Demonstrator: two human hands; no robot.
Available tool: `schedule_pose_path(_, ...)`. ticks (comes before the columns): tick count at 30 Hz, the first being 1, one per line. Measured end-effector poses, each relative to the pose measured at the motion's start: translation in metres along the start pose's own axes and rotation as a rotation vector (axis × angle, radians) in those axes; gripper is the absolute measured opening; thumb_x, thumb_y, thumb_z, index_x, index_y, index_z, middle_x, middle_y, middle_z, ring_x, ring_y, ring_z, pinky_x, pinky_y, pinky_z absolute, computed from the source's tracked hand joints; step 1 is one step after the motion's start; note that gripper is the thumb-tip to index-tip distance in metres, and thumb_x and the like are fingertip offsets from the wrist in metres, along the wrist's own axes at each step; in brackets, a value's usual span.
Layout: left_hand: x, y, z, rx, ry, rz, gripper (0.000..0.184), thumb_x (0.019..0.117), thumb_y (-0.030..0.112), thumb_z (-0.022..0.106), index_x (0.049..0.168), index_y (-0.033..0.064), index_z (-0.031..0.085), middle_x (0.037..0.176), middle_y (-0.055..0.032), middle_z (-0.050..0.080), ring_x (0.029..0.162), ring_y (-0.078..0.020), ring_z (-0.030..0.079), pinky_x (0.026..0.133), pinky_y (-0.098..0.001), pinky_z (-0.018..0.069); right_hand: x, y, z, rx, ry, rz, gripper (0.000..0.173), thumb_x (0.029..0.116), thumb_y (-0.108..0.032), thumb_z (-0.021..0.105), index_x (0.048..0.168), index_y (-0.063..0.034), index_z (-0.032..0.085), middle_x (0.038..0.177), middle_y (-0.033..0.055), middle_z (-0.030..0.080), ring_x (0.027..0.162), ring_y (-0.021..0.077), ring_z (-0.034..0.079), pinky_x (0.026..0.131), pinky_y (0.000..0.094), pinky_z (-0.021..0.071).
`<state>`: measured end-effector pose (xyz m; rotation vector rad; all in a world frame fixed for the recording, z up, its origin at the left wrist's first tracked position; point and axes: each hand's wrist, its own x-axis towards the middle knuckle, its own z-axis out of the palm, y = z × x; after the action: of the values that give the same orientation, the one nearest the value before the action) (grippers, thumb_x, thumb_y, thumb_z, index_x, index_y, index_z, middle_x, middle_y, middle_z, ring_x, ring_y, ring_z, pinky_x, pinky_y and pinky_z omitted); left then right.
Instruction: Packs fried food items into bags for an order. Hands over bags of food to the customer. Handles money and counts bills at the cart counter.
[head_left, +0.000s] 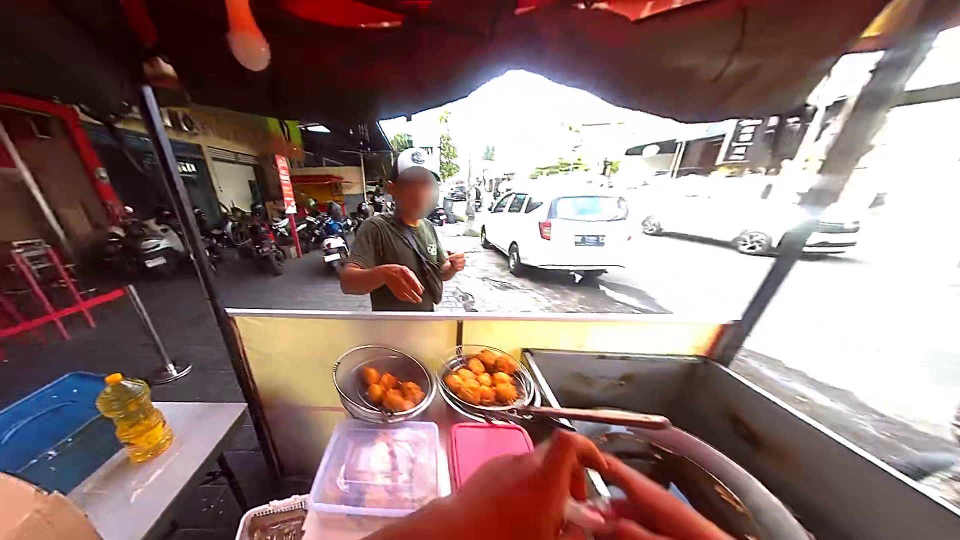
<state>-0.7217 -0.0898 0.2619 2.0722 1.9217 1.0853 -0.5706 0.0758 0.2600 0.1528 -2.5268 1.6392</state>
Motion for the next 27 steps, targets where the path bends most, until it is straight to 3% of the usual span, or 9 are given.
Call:
schedule_pose_path(2,-0.004,-0.009,-0.041,0.014,0.156,-0.122,0.068,0.0879,0.019,0.072,0.147,0.0108,0.040,0.115,-0.0059,0.066,0.084,-0.0159,0.067,0.075,-0.0389,0.0598,0.061,-0.032,-0.011,-0.053,-0.053,-0.061,0.052,0.1016,-0.018,0.055,0.151,-0.0134,0.039,0.089,0.0039,0.067,0.070,0.0129,0.065,0.063,0.0332,0.0569)
schedule_pose_path(3,-0.006,-0.014,-0.056,0.015,0.231,-0.187,0.073,0.0874,0.025,0.075,0.149,0.0129,0.037,0.108,-0.0051,0.068,0.083,-0.0150,0.067,0.076,-0.0385,0.0595,0.088,-0.044,-0.014,-0.067,-0.063,-0.072,0.051,0.1001,-0.019,0.056,0.149,-0.0182,0.042,0.084,0.0017,0.067,0.067,0.0106,0.063,0.061,0.0300,0.0552)
schedule_pose_path(7,-0.001,-0.044,-0.088,-0.045,0.418,-0.374,0.089,0.0869,0.032,0.078,0.157,0.0286,0.024,0.112,0.0078,0.069,0.077,-0.0036,0.064,0.072,-0.0263,0.0571,0.160,-0.082,-0.024,-0.170,-0.167,-0.055,0.052,0.1007,-0.019,0.057,0.150,-0.0256,0.042,0.082,0.0013,0.069,0.070,0.0090,0.067,0.067,0.0281,0.0574)
schedule_pose_path(10,0.014,-0.073,-0.102,-0.051,0.584,-0.371,0.080,0.0861,0.026,0.078,0.150,0.0277,0.031,0.106,0.0104,0.070,0.074,-0.0048,0.063,0.068,-0.0258,0.0558,0.200,-0.089,-0.035,-0.257,-0.235,-0.104,0.053,0.1015,-0.014,0.059,0.151,-0.0234,0.042,0.075,0.0017,0.064,0.062,0.0080,0.060,0.059,0.0259,0.0522)
schedule_pose_path(14,0.030,-0.108,-0.117,0.161,0.672,-0.443,0.072,0.0849,0.035,0.076,0.146,0.0256,0.040,0.094,0.0112,0.069,0.069,-0.0048,0.060,0.064,-0.0264,0.0542,0.247,-0.072,-0.055,-0.407,-0.236,-0.130,0.051,0.0989,-0.020,0.065,0.145,-0.0141,0.044,0.076,0.0028,0.065,0.064,0.0101,0.062,0.064,0.0312,0.0549)
schedule_pose_path(18,0.040,-0.139,-0.133,0.351,0.700,-0.503,0.066,0.0859,0.045,0.075,0.142,0.0247,0.047,0.098,0.0129,0.071,0.082,-0.0041,0.067,0.075,-0.0302,0.0594,0.290,-0.056,-0.068,-0.529,-0.237,-0.138,0.041,0.0972,-0.027,0.070,0.133,-0.0105,0.057,0.076,0.0036,0.065,0.066,0.0140,0.062,0.068,0.0371,0.0552)
schedule_pose_path(20,0.046,-0.149,-0.139,0.394,0.712,-0.537,0.060,0.0866,0.040,0.075,0.139,0.0244,0.050,0.100,0.0129,0.072,0.089,-0.0045,0.070,0.078,-0.0306,0.0612,0.308,-0.049,-0.070,-0.488,-0.222,-0.190,0.036,0.0978,-0.021,0.069,0.130,-0.0077,0.060,0.072,0.0041,0.063,0.061,0.0139,0.060,0.064,0.0359,0.0549)
schedule_pose_path(24,0.056,-0.171,-0.152,0.466,0.783,-0.510,0.046,0.0896,0.032,0.073,0.131,0.0198,0.058,0.107,0.0098,0.072,0.083,-0.0038,0.072,0.068,-0.0288,0.0636,0.340,-0.045,-0.070,-0.308,-0.180,-0.194,0.037,0.0974,-0.014,0.068,0.132,-0.0076,0.057,0.073,0.0056,0.065,0.060,0.0128,0.061,0.061,0.0324,0.0552)
schedule_pose_path(27,0.056,-0.189,-0.166,0.533,0.770,-0.409,0.021,0.0914,0.024,0.071,0.110,0.0154,0.071,0.098,0.0055,0.072,0.080,-0.0048,0.070,0.068,-0.0281,0.0625,0.361,-0.039,-0.068,-0.226,-0.151,-0.171,0.038,0.0981,-0.019,0.070,0.132,-0.0067,0.057,0.077,0.0063,0.067,0.063,0.0126,0.063,0.064,0.0313,0.0559)
